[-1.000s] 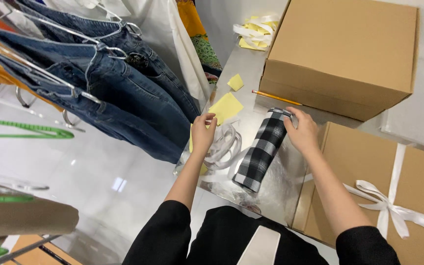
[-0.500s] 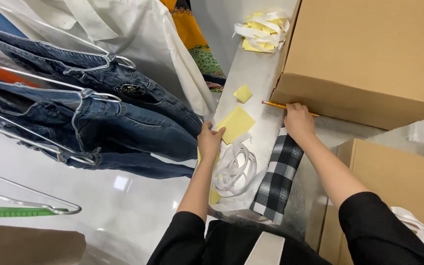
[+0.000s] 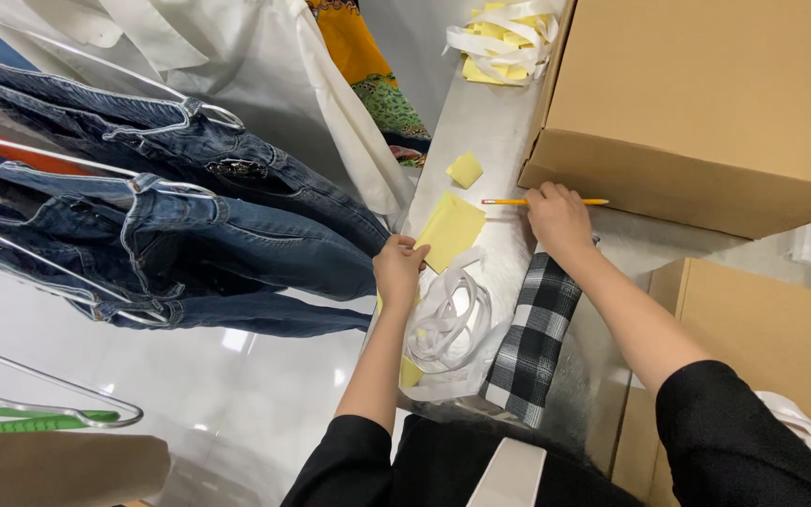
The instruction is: Packaging a garment into a plastic bag and placing it inside a cardboard box.
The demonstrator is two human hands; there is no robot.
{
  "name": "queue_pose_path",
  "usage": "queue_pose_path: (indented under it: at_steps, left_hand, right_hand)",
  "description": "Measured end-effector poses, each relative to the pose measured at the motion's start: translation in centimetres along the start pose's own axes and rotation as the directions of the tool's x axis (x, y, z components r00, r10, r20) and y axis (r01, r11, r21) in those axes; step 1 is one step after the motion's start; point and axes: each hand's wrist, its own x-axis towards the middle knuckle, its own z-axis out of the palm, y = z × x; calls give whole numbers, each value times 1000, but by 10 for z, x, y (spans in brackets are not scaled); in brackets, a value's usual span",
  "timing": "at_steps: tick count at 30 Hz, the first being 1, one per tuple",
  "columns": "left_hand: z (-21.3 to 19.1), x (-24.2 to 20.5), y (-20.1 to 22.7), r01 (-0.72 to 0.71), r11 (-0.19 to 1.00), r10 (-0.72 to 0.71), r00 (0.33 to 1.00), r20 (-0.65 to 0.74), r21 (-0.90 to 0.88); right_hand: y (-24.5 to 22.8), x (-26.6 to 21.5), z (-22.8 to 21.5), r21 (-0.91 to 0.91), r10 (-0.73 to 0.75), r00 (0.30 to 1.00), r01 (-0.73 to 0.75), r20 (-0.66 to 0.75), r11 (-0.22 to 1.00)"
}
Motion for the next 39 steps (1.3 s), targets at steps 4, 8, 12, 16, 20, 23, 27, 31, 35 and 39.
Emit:
queue_pose_path:
  at_steps: [4, 8, 12, 16, 20, 23, 27, 31, 35, 39]
  left_hand:
    - [4, 4, -9, -34, 999, 34, 999, -6, -2]
    - [32, 30, -45, 88, 953, -82, 996, 33, -290]
    - [45, 38, -58, 287, 708, -225, 958, 178, -645]
    - [35, 20, -47, 319, 656, -218, 948, 233, -684]
    - [41, 22, -56, 307, 640, -194, 952, 238, -705]
    - [40, 18, -51, 300, 642, -172, 953, 248, -706]
    - [25, -1, -33, 238, 679, -84, 965, 248, -694]
    - [8, -19, -8, 213, 675, -42, 967, 251, -706]
    - [12, -25, 10, 186, 662, 13, 966, 260, -726]
    - [19, -60, 57, 148, 647, 113, 952, 286, -748]
  right_hand:
    - [-40, 15, -63, 163, 6, 999, 2, -51, 987]
    - [-58, 21, -74, 454, 244, 942, -326, 231, 829]
    - [-74, 20, -72, 489, 366, 770, -622, 522, 611]
    - [-87, 17, -62, 536, 350, 733, -671, 583, 513]
    - [-108, 18, -79, 551, 341, 573, -817, 745, 169]
    - [-110, 16, -68, 592, 336, 568, -805, 752, 35]
    - [-108, 11, -71, 629, 343, 596, -777, 726, 18]
    - [-102, -3, -111, 720, 308, 685, -694, 660, 3]
    - [-99, -5, -140, 800, 301, 771, -598, 561, 40]
    - [-86, -16, -188, 861, 361, 802, -508, 476, -8]
